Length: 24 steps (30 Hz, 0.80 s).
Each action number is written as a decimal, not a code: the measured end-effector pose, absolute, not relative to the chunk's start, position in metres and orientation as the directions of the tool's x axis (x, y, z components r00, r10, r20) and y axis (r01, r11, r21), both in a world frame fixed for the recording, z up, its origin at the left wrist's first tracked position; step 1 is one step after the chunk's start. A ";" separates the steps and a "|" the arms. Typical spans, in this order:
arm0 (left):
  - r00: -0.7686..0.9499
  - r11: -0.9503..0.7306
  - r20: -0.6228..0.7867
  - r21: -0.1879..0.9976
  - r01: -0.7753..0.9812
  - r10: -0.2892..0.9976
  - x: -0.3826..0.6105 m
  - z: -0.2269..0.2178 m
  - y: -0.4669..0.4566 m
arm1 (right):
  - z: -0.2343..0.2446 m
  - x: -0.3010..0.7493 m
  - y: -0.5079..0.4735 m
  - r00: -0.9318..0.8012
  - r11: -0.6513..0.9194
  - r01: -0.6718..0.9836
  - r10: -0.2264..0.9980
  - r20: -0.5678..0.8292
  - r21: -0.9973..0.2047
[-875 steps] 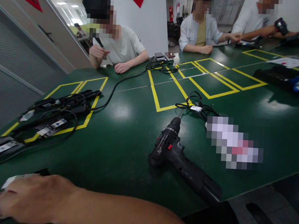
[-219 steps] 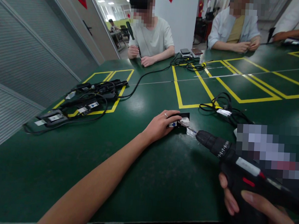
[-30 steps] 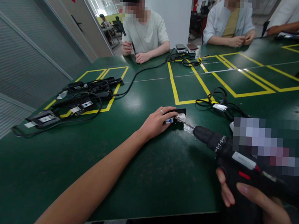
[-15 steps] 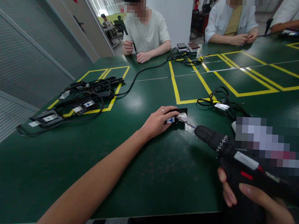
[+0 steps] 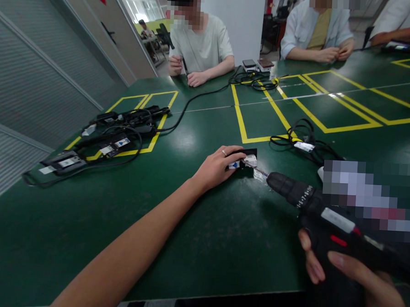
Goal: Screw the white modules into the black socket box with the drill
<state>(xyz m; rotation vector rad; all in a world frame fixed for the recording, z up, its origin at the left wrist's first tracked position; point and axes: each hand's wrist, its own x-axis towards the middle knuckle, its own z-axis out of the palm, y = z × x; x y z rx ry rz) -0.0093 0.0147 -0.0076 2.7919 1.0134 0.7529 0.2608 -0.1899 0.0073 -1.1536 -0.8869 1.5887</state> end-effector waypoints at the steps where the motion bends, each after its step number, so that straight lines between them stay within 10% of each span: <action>1: 0.660 -0.778 0.423 0.232 0.583 0.621 -0.009 -0.007 0.015 | 0.007 0.261 -0.190 -0.113 -0.295 -0.261 0.955 -0.274 -0.919; 24: 0.656 -0.791 0.450 0.254 0.557 0.607 -0.010 -0.010 0.016 | 0.009 0.259 -0.191 -0.082 -0.260 -0.226 0.965 -0.248 -0.939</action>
